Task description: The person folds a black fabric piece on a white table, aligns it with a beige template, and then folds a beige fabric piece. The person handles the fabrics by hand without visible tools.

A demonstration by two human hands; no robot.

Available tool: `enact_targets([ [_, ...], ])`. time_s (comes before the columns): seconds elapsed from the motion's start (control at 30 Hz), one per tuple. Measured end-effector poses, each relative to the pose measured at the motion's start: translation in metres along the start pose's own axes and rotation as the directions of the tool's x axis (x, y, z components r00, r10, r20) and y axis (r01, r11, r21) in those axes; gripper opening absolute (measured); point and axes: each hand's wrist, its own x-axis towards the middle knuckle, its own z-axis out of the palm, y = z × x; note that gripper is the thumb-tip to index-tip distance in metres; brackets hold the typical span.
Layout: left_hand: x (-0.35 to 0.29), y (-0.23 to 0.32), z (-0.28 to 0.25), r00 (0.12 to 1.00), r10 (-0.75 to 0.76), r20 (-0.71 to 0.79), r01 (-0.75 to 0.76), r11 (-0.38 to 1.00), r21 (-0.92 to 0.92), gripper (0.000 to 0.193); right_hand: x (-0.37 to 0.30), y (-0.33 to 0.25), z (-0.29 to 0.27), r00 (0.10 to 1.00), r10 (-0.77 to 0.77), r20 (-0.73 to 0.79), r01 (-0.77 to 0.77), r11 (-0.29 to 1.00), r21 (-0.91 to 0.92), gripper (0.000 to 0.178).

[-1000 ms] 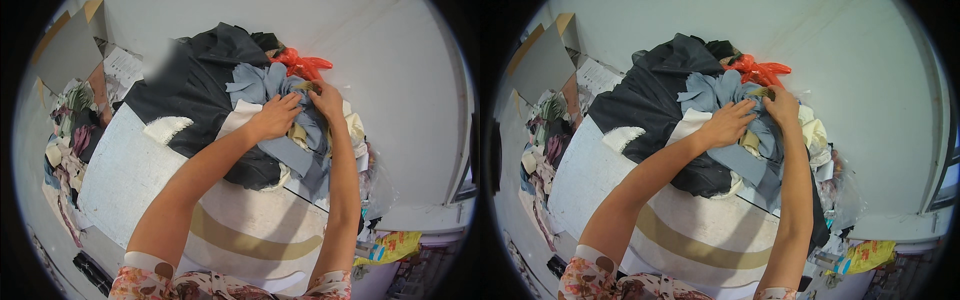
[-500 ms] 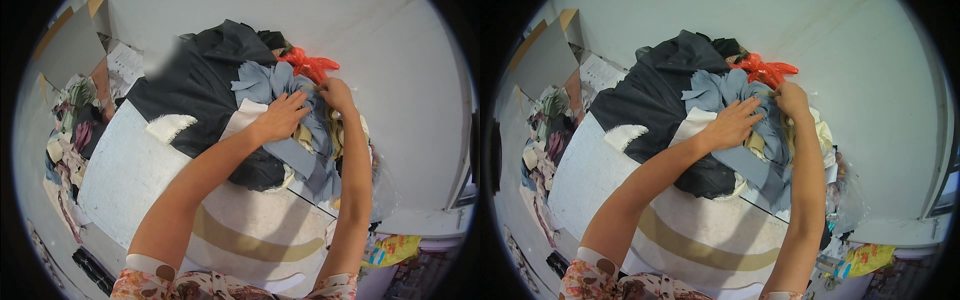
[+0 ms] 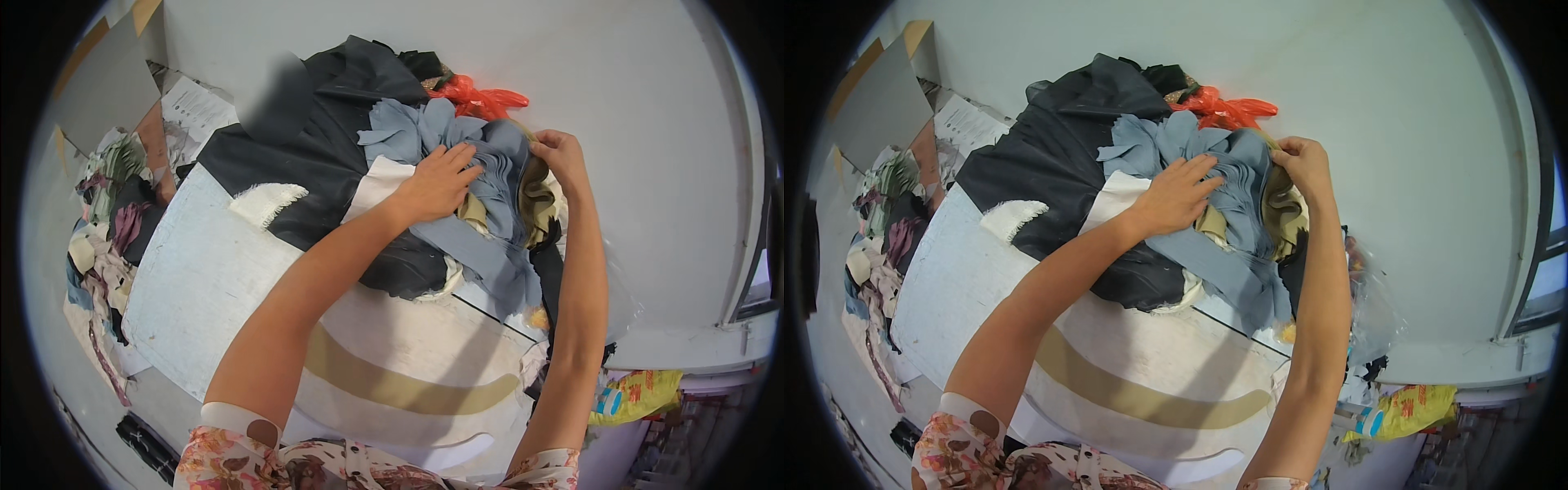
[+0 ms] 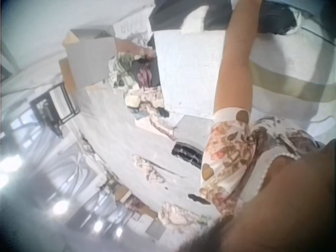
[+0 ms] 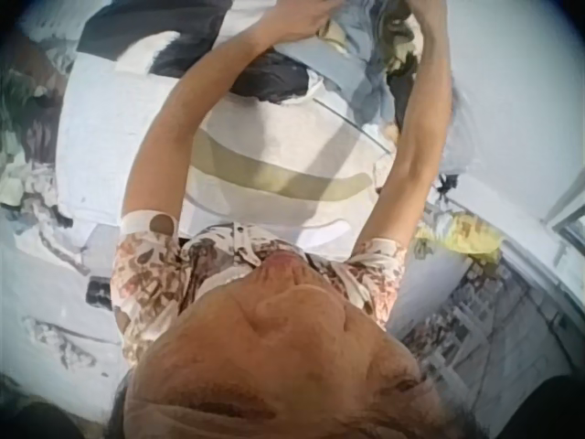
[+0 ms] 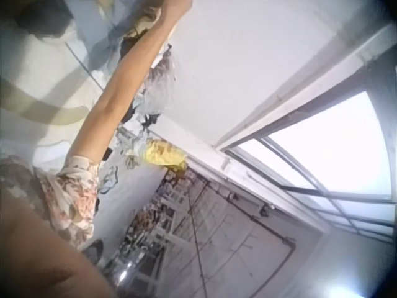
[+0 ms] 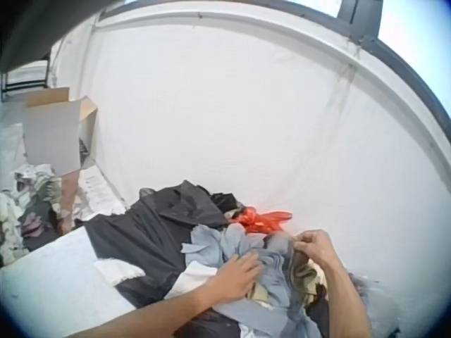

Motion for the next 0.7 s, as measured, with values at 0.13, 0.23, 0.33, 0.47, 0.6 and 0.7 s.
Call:
enact_targets([
  [0.13, 0.007, 0.013, -0.016, 0.974, -0.188, -0.125, 0.17, 0.975, -0.144, 0.034, -0.018, -0.019, 0.011, 0.978, -0.206, 0.026, 0.206, 0.946, -0.251, 0.021],
  [0.23, 0.037, 0.038, -0.026, 0.638, -0.752, 0.163, 0.739, 0.539, -0.405, 0.041, -0.033, -0.042, 0.024, 0.963, -0.268, 0.026, 0.261, 0.905, -0.335, 0.02],
  [0.33, 0.049, 0.035, -0.01, 0.601, -0.782, 0.167, 0.752, 0.482, -0.449, 0.051, -0.037, -0.047, 0.028, 0.955, -0.296, 0.006, 0.282, 0.901, -0.33, 0.02],
  [0.47, 0.05, 0.025, 0.002, 0.576, -0.758, 0.307, 0.758, 0.354, -0.547, 0.047, -0.042, -0.043, 0.032, 0.955, -0.293, 0.038, 0.288, 0.897, -0.335, 0.019],
  [0.6, 0.042, 0.023, 0.005, 0.681, -0.684, 0.26, 0.659, 0.419, -0.625, 0.041, -0.044, -0.031, 0.03, 0.979, -0.202, -0.024, 0.197, 0.969, -0.151, 0.02],
  [0.7, 0.039, 0.03, 0.001, 0.715, -0.662, 0.226, 0.632, 0.473, -0.614, 0.038, -0.035, -0.016, 0.028, 0.994, -0.1, 0.053, 0.096, 0.993, 0.068, 0.023],
])
